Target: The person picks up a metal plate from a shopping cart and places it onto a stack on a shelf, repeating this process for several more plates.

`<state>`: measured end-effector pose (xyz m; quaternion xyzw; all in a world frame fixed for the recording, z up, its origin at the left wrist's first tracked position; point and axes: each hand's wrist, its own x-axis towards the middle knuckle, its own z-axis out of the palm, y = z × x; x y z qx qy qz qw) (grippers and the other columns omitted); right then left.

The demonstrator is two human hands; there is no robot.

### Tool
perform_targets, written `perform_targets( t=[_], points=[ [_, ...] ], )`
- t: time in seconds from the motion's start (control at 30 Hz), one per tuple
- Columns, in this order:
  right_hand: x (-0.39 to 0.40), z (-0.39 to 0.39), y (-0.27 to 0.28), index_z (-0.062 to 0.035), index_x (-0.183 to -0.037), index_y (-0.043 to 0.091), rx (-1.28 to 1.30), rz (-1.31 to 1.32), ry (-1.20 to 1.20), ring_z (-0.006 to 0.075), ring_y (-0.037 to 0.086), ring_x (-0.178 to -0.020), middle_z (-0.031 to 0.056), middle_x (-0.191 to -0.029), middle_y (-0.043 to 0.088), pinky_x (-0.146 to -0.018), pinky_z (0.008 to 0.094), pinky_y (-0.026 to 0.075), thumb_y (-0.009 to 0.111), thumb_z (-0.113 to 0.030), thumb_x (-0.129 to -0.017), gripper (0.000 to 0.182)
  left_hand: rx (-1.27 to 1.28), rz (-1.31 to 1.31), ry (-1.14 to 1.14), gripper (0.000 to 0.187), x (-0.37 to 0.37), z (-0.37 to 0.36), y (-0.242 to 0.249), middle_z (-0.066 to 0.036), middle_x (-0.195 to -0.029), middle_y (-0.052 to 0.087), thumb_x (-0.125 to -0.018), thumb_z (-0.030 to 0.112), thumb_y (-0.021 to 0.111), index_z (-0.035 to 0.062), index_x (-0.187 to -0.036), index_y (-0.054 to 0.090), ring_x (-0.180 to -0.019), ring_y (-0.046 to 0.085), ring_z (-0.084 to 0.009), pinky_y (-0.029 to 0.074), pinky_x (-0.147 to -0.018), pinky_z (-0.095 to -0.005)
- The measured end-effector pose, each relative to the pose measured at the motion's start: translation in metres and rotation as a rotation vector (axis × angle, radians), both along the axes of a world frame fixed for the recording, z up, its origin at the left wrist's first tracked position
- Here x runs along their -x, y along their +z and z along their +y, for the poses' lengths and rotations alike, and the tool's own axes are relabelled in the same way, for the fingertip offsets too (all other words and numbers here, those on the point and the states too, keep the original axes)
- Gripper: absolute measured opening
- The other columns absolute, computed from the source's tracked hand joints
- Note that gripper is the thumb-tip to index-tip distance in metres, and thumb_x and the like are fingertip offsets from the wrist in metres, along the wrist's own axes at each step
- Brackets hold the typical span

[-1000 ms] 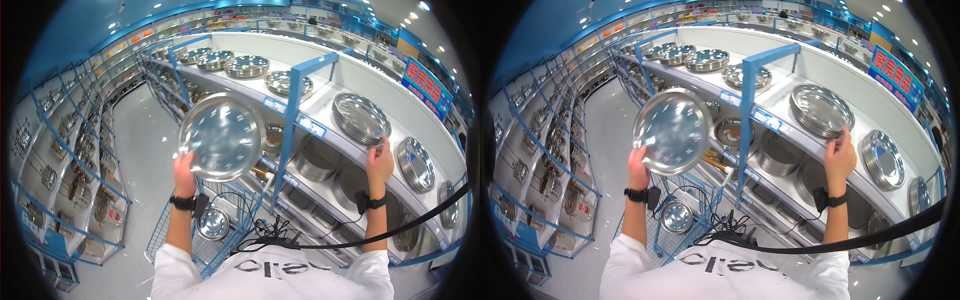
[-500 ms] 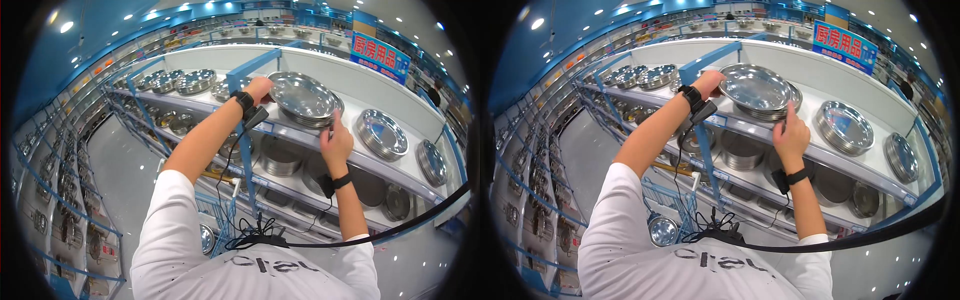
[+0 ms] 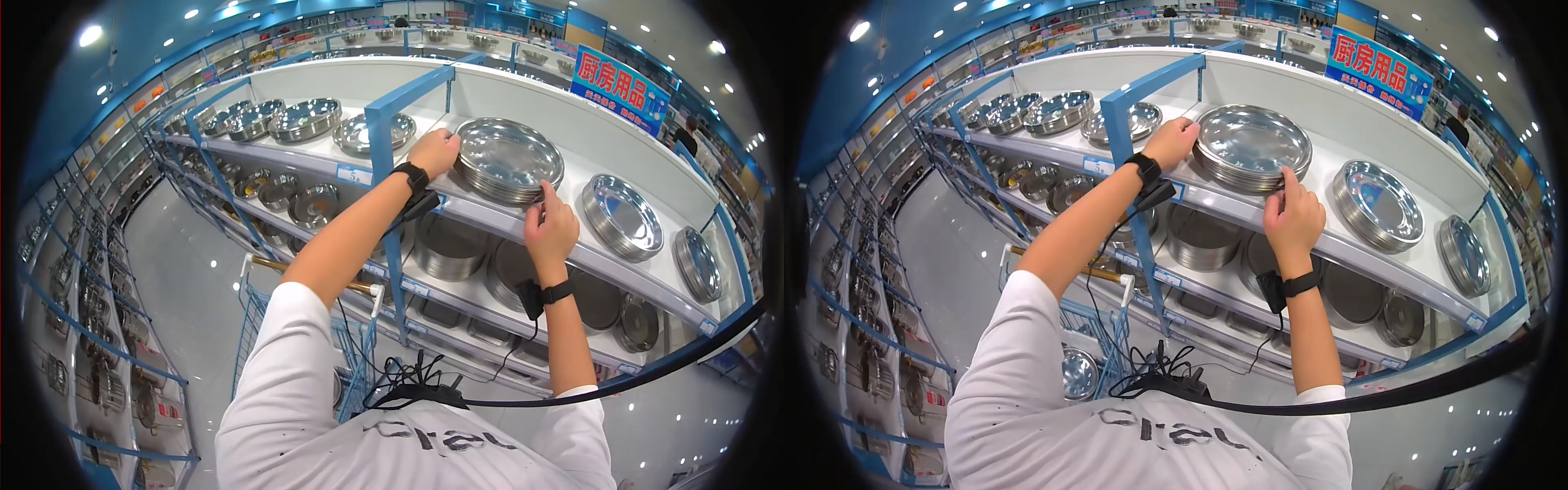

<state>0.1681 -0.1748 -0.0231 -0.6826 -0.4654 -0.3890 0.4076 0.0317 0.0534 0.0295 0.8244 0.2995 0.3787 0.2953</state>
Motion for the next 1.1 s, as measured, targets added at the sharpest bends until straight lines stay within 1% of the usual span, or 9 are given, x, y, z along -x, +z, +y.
perform_targets(
  t=[0.07, 0.17, 0.33, 0.4, 0.7, 0.77, 0.93, 1.0, 1.1],
  points=[
    [0.001, -0.001, 0.001, -0.0145, -0.114, 0.061, 0.024, 0.009, 0.003, 0.0198, 0.056, -0.065, -0.0021, -0.069, 0.059, -0.061, 0.0362, 0.041, 0.059, -0.011, -0.075, 0.040, -0.125, -0.085, -0.116, 0.036, 0.034, -0.021, 0.006, -0.018, -0.092, 0.066, -0.094, 0.028, 0.049, -0.0050, -0.103, 0.062, -0.085, 0.063, -0.0283, 0.047, -0.078, -0.0347],
    [0.002, 0.000, 0.000, -0.0149, -0.115, 0.061, 0.039, 0.020, 0.014, 0.0201, 0.056, -0.065, -0.0016, -0.069, 0.060, -0.062, 0.0367, 0.041, 0.060, -0.012, -0.075, 0.040, -0.057, -0.308, -0.168, 0.026, 0.104, -0.068, -0.001, -0.005, -0.083, 0.061, -0.094, 0.020, 0.054, -0.0014, -0.105, 0.061, -0.072, 0.053, -0.0091, 0.044, -0.063, -0.0242],
    [0.009, 0.002, 0.006, -0.0181, -0.123, 0.059, 0.101, 0.079, -0.018, 0.0227, 0.058, -0.065, 0.0043, -0.073, 0.062, -0.061, 0.0382, 0.045, 0.059, -0.010, -0.075, 0.048, 0.254, -0.404, -0.137, 0.022, 0.241, -0.102, -0.072, -0.008, -0.103, 0.063, -0.096, 0.011, 0.050, -0.0020, -0.112, 0.058, -0.094, 0.061, -0.0135, 0.048, -0.082, -0.0261],
    [0.012, 0.004, 0.010, -0.0203, -0.128, 0.057, 0.128, 0.132, -0.023, 0.0240, 0.059, -0.063, 0.0075, -0.077, 0.064, -0.060, 0.0388, 0.046, 0.058, -0.010, -0.076, 0.053, 0.378, -0.465, 0.035, 0.023, 0.295, -0.125, -0.102, -0.008, -0.100, 0.065, -0.096, 0.012, 0.050, -0.0019, -0.111, 0.059, -0.090, 0.062, -0.0139, 0.047, -0.077, -0.0250],
    [-0.011, 0.017, -0.011, -0.0218, -0.120, 0.055, 0.176, 0.105, -0.188, 0.0254, 0.065, -0.079, 0.0066, -0.092, 0.068, -0.069, 0.0373, 0.048, 0.054, -0.018, -0.083, 0.037, 0.946, -0.684, 1.023, 0.018, 0.533, -0.181, -0.420, -0.004, -0.084, 0.062, -0.092, 0.020, 0.050, 0.0054, -0.096, 0.060, -0.067, 0.059, -0.0116, 0.045, -0.055, -0.0230],
    [-0.005, 0.019, -0.007, -0.0214, -0.120, 0.055, 0.195, 0.121, -0.125, 0.0263, 0.064, -0.082, 0.0071, -0.095, 0.067, -0.072, 0.0364, 0.048, 0.052, -0.018, -0.084, 0.036, 1.108, -0.730, 1.019, 0.017, 0.572, -0.191, -0.520, -0.004, -0.082, 0.061, -0.091, 0.021, 0.050, 0.0061, -0.092, 0.058, -0.064, 0.058, -0.0127, 0.044, -0.051, -0.0249],
    [-0.051, 0.018, -0.017, -0.0050, -0.117, 0.057, 0.198, -0.131, -0.106, 0.0281, 0.064, -0.086, 0.0136, -0.098, 0.066, -0.079, 0.0364, 0.048, 0.050, -0.015, -0.085, 0.034, 1.450, -0.849, 1.288, 0.018, 0.575, -0.210, -0.620, -0.007, -0.073, 0.062, -0.084, 0.021, 0.059, 0.0035, -0.083, 0.058, -0.058, 0.061, -0.0225, 0.045, -0.046, -0.0339],
    [-0.086, 0.014, -0.021, -0.0063, -0.124, 0.052, 0.205, -0.193, -0.061, 0.0262, 0.063, -0.085, 0.0121, -0.101, 0.064, -0.075, 0.0355, 0.050, 0.050, -0.019, -0.090, 0.036, 0.770, 0.710, 0.898, 0.016, 0.577, -0.219, -0.672, -0.013, -0.086, 0.067, -0.078, 0.013, 0.066, 0.0044, -0.091, 0.059, -0.075, 0.066, -0.0321, 0.052, -0.061, -0.0417],
    [-0.066, 0.013, -0.018, -0.0052, -0.124, 0.051, 0.262, -0.234, -0.210, 0.0245, 0.062, -0.084, 0.0117, -0.101, 0.064, -0.075, 0.0350, 0.050, 0.050, -0.020, -0.090, 0.038, 1.014, 0.604, 0.988, 0.030, 0.560, -0.212, -0.670, -0.016, -0.097, 0.067, -0.071, 0.009, 0.072, 0.0066, -0.098, 0.060, -0.092, 0.064, -0.0368, 0.052, -0.075, -0.0459]
  ],
)
